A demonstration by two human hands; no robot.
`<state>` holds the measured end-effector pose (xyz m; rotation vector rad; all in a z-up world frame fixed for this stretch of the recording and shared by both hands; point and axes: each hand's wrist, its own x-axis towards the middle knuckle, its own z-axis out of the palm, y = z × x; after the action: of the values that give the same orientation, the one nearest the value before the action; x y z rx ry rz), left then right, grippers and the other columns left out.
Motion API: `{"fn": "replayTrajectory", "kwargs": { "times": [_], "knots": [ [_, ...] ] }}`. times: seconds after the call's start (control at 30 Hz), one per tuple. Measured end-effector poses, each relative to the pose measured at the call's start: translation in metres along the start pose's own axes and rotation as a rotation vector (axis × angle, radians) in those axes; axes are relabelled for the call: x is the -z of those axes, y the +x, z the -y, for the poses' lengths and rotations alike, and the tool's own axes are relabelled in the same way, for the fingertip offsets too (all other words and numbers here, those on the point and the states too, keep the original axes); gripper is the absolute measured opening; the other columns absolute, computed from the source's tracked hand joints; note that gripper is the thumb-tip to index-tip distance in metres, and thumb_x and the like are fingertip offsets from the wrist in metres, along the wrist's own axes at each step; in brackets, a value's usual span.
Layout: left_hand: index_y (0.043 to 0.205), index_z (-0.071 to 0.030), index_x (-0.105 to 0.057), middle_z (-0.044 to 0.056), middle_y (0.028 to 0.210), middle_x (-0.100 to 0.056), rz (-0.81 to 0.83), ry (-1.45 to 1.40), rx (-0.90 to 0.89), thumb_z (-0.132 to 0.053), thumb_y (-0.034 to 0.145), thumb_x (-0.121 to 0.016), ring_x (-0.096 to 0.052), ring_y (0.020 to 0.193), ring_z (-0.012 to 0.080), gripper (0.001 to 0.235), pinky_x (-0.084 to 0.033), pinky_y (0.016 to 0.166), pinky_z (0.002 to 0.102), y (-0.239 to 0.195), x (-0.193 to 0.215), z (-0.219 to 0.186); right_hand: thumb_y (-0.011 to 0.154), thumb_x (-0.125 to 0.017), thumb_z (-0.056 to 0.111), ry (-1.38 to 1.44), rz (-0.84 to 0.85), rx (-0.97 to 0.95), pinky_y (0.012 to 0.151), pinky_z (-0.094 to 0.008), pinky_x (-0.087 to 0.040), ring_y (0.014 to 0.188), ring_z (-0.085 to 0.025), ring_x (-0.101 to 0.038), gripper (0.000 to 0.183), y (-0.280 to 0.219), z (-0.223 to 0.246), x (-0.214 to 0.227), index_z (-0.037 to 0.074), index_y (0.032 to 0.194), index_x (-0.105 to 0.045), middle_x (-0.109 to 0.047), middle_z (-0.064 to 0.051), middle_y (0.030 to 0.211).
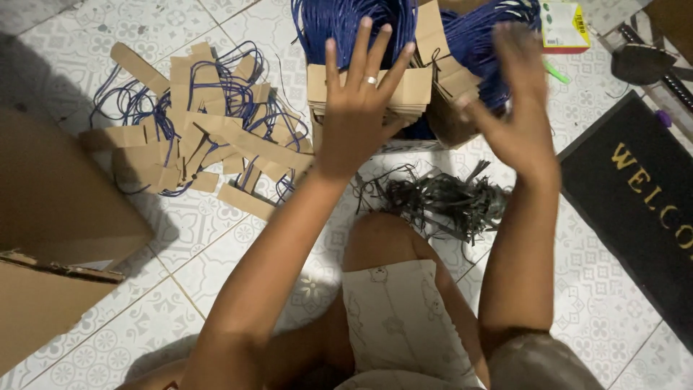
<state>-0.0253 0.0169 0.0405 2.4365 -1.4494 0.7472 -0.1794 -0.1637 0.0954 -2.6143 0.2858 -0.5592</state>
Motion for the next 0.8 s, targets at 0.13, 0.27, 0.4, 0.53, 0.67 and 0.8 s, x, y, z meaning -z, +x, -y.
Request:
{"fn": "replayTrajectory", "kwargs": {
  "times": [0.13,0.27,0.4,0.53,0.67,0.8],
  "knots": [
    [0.162,-0.025,-0.029,0.011,0.165,-0.029,0.001,0.004,0.062,-0.08,0.09,-0.097,-0.024,0.152,0.0349,0.113,-0.029,0.121,0.067,-0.01,-0.011,-0.011,0.116,-0.059,0.049,0.26,-0.612,-0.307,0.133,-0.059,-0.017,0.162,-0.036,-0.012,0.067,-0.029,-0.08,-0.071,0.023,0.164,-0.021,-0.016,-0.019,0.171],
    [0.162,-0.031,-0.024,0.009,0.167,-0.026,0.049,-0.02,0.11,-0.083,0.088,-0.093,-0.022,0.154,0.0359,0.114,-0.027,0.123,0.067,-0.017,-0.037,-0.02,0.099,-0.043,0.065,0.703,-0.604,-0.691,0.104,-0.039,-0.033,0.119,-0.023,-0.029,0.092,-0.004,-0.099,-0.128,0.014,0.164,-0.002,-0.021,-0.008,0.128],
    [0.158,-0.029,-0.035,0.011,0.163,-0.039,-0.076,-0.084,0.106,-0.069,0.077,-0.102,-0.032,0.151,0.0376,0.113,-0.029,0.121,0.069,-0.018,-0.041,-0.024,0.094,-0.047,0.067,0.843,-0.487,-0.657,0.116,-0.059,-0.04,0.157,-0.038,-0.019,0.09,-0.01,-0.04,-0.133,0.024,0.162,-0.007,-0.004,-0.015,0.171],
    [0.161,-0.029,-0.028,0.012,0.165,-0.031,-0.018,0.008,0.084,-0.082,0.081,-0.096,-0.029,0.153,0.0339,0.118,-0.027,0.122,0.066,-0.029,-0.024,-0.021,0.089,-0.041,0.083,0.779,-0.437,-0.614,0.117,-0.056,-0.036,0.151,-0.04,-0.037,0.105,-0.037,-0.034,-0.131,0.024,0.162,0.005,-0.019,-0.029,0.169],
    [0.161,-0.032,-0.031,0.009,0.17,-0.022,0.041,-0.122,0.158,-0.058,0.096,-0.078,-0.018,0.158,0.0313,0.085,-0.016,0.123,0.065,-0.077,-0.004,-0.018,0.107,-0.05,0.047,0.603,-0.593,-0.465,0.126,-0.051,-0.018,0.157,-0.036,-0.017,0.071,-0.083,0.009,-0.146,0.017,0.164,-0.02,-0.016,-0.02,0.168],
    [0.139,-0.017,-0.061,0.011,0.166,-0.029,0.167,-0.37,0.257,-0.034,0.087,-0.073,-0.018,0.155,0.0381,0.056,-0.021,0.11,0.079,-0.186,0.023,-0.01,0.103,-0.062,0.032,0.169,-0.467,-0.013,0.125,-0.048,-0.007,0.152,-0.039,-0.026,0.066,-0.155,0.021,-0.208,-0.001,0.156,-0.039,-0.038,-0.021,0.16]
  ]
}}
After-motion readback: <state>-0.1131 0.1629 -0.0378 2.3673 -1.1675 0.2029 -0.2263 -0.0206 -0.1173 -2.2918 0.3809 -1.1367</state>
